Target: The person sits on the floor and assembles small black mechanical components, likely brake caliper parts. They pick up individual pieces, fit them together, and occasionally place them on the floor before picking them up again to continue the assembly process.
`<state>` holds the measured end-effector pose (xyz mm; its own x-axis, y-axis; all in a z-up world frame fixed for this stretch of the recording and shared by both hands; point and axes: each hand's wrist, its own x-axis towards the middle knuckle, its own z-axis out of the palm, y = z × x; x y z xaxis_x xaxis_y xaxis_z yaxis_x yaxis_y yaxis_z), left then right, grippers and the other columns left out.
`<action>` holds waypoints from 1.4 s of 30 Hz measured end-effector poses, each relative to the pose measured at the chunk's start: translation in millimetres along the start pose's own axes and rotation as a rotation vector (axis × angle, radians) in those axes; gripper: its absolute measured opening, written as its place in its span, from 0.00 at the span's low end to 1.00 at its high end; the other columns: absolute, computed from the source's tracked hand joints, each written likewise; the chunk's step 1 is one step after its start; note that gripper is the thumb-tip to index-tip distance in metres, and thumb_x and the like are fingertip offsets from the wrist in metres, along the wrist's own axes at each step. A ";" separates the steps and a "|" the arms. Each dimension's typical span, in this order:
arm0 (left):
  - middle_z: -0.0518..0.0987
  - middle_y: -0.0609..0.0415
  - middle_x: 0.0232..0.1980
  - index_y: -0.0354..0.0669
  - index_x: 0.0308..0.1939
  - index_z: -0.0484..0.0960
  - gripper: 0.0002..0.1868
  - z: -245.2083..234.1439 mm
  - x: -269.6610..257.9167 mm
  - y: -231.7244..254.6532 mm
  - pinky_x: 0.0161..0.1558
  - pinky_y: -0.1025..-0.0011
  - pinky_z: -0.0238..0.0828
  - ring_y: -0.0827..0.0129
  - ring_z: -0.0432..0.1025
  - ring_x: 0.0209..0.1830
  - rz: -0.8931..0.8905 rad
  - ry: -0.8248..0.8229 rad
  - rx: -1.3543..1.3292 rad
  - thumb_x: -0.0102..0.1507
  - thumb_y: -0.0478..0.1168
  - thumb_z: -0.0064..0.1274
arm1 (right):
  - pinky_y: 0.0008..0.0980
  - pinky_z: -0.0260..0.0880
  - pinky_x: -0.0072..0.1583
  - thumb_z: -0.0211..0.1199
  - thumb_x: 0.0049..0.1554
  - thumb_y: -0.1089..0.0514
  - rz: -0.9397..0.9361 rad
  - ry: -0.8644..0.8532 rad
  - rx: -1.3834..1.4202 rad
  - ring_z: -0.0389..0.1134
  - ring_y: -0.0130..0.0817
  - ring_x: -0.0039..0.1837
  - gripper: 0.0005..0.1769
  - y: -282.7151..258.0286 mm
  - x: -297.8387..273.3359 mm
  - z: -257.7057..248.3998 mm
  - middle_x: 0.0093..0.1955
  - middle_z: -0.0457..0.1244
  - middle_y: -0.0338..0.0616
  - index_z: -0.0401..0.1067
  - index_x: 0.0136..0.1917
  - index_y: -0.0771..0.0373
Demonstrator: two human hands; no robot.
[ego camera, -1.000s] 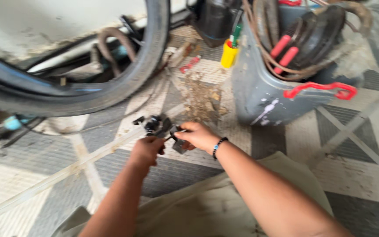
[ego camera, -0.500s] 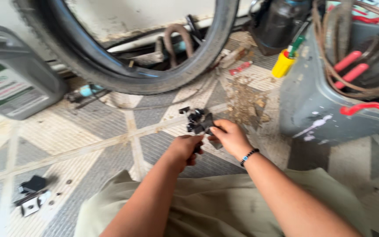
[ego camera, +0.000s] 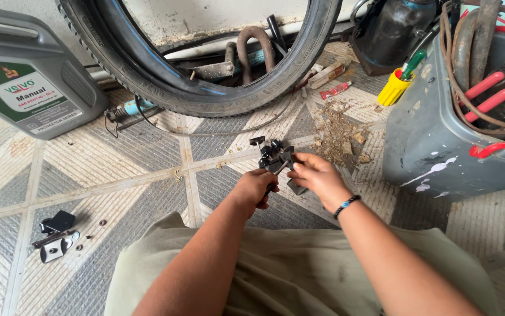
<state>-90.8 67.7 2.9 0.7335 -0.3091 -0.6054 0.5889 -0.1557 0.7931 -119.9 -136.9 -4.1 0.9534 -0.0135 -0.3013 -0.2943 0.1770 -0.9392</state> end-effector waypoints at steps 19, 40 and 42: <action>0.79 0.52 0.27 0.35 0.36 0.85 0.15 0.4 26.0 14.2 0.23 0.67 0.62 0.69 0.65 0.19 0.162 0.130 0.103 0.63 0.46 0.57 | 0.39 0.75 0.53 0.60 0.63 0.47 0.070 -0.108 0.033 0.72 0.33 0.56 0.15 -7.6 35.9 1.7 0.53 0.66 0.40 0.68 0.54 0.60; 0.78 0.51 0.34 0.35 0.48 0.82 0.18 -40.3 104.6 -35.8 0.27 0.60 0.65 0.64 0.69 0.27 -0.198 0.465 -0.146 0.65 0.48 0.55 | 0.37 0.74 0.53 0.69 0.54 0.41 0.379 0.296 -0.957 0.73 0.35 0.48 0.19 31.9 53.5 -41.6 0.49 0.74 0.39 0.82 0.53 0.53; 0.75 0.49 0.34 0.33 0.49 0.79 0.20 -44.0 120.6 -44.0 0.26 0.61 0.65 0.64 0.66 0.27 -0.244 0.461 -0.192 0.67 0.50 0.56 | 0.35 0.72 0.61 0.72 0.50 0.37 0.296 0.256 -1.145 0.73 0.34 0.56 0.21 34.2 53.4 -37.8 0.53 0.72 0.34 0.84 0.52 0.50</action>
<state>-13.3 78.6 -107.9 0.6153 0.1640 -0.7710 0.7799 0.0154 0.6257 -81.6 -168.8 -58.6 0.8368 -0.3370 -0.4315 -0.5101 -0.7662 -0.3909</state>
